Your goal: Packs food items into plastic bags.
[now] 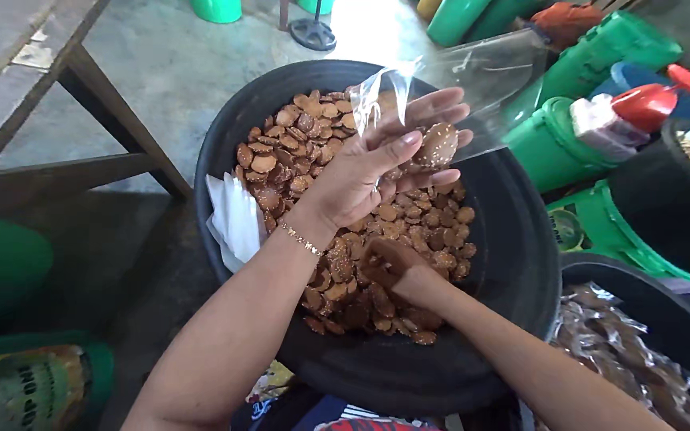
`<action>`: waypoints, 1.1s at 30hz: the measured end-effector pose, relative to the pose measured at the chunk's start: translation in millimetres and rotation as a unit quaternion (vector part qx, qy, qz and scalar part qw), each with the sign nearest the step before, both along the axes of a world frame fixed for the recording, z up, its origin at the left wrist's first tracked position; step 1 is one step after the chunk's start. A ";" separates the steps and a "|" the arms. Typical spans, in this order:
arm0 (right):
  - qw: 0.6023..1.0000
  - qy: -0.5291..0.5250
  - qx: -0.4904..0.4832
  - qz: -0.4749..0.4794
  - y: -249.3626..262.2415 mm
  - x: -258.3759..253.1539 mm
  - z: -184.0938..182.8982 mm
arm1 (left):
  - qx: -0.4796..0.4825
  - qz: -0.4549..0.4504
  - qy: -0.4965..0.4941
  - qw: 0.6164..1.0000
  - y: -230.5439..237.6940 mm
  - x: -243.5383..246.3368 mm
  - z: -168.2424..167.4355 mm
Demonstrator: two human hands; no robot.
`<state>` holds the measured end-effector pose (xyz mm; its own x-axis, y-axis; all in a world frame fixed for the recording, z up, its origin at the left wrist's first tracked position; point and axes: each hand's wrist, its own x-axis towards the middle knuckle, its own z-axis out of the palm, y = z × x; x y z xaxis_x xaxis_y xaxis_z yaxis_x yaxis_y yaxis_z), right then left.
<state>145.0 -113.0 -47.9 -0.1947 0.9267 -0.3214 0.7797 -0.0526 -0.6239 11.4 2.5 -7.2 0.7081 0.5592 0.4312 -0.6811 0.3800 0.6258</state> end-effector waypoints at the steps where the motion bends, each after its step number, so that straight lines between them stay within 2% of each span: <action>1: 0.999 0.020 0.006 0.026 1.3 -6.5 -4.9 | -0.002 -0.002 -0.001 1.000 -0.3 0.2 -0.8; 3: 0.997 -0.007 -0.001 0.080 4.4 -15.8 -15.0 | 0.001 0.003 0.000 1.000 -0.7 -0.1 -1.5; 6: 0.989 -0.124 0.003 0.082 7.4 -17.1 -12.1 | 0.002 0.016 0.004 1.000 0.2 -1.0 -1.5; 8: 0.982 -0.170 -0.069 0.044 13.1 -11.6 1.8 | -0.002 0.019 0.007 1.000 0.4 -0.8 -1.2; 11: 0.964 -0.231 -0.128 0.006 16.5 -0.7 9.2 | 0.000 0.013 0.011 1.000 0.9 -0.1 -0.3; 15: 0.940 -0.282 -0.185 0.039 13.1 3.1 3.2 | 0.008 0.007 0.018 1.000 0.4 0.3 -0.1; 18: 0.938 -0.303 -0.125 0.115 -6.4 10.2 -7.4 | 0.008 0.016 0.023 1.000 -0.1 0.7 -0.1; 20: 0.935 -0.321 -0.087 0.123 -14.2 8.0 -6.7 | 0.004 0.018 0.022 1.000 0.5 0.8 -0.2; 22: 0.951 -0.278 0.033 0.129 -21.8 1.9 -7.9 | 0.004 0.019 0.021 1.000 1.1 1.1 -0.8; 23: 0.959 -0.243 0.053 0.135 -21.6 -6.4 -5.3 | 0.006 0.018 0.020 1.000 1.2 1.2 -1.4; 26: 0.971 -0.172 -0.018 0.165 -14.3 -38.2 3.8 | 0.010 0.020 0.022 1.000 1.5 1.3 -2.5; 28: 0.974 -0.148 0.011 0.170 -14.0 -48.1 -7.4 | 0.008 0.027 0.017 0.999 1.7 0.8 -3.5; 29: 0.976 -0.146 0.016 0.159 -11.5 -50.6 -8.5 | 0.008 0.029 0.016 0.999 2.2 0.5 -4.0; 31: 0.983 -0.129 -0.071 0.112 5.1 -50.7 4.8 | 0.006 0.032 0.021 0.999 3.6 -0.2 -4.4; 33: 0.988 -0.064 -0.139 0.031 24.9 -39.4 11.3 | 0.011 0.035 0.022 0.999 4.4 0.2 -4.2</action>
<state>105.6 -88.1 -36.6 -0.1891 0.7869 -0.5875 0.8580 -0.1585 -0.4885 11.7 6.9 -11.4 0.6859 0.5984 0.4141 -0.6775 0.3176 0.6634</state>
